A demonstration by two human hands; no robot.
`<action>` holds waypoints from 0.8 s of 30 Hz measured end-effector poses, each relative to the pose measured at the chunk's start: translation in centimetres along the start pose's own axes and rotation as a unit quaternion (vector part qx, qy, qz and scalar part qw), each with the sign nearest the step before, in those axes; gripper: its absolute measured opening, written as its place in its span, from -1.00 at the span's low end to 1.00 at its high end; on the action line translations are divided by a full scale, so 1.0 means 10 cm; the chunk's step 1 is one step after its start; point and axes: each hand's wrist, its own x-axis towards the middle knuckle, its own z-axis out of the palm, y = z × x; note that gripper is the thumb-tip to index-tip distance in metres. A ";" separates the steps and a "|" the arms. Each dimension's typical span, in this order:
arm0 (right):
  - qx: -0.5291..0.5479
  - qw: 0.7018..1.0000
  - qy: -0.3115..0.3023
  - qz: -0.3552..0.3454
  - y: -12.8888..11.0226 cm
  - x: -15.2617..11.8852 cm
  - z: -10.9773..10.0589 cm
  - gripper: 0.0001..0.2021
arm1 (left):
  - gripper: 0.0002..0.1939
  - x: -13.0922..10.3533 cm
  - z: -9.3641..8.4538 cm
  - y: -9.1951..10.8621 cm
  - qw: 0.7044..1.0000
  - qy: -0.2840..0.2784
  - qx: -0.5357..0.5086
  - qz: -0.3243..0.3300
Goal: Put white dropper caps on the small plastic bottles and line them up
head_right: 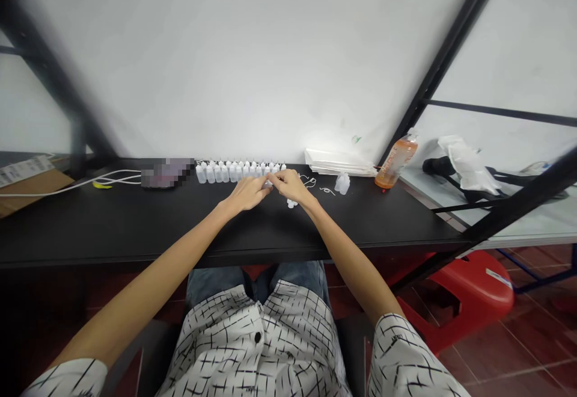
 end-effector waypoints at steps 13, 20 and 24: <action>0.145 0.984 0.064 0.082 -0.02 0.05 0.02 -0.34 | -0.80 0.09 0.04 -0.06 0.967 0.069 -0.247 0.004; 0.180 0.980 0.067 0.052 0.00 0.06 -0.06 -0.52 | -0.62 0.08 -0.06 0.01 0.814 0.086 -0.570 -0.066; 0.181 0.983 0.022 0.020 -0.01 0.04 -0.01 -0.64 | -0.60 0.08 -0.07 -0.02 0.780 0.117 -0.611 -0.065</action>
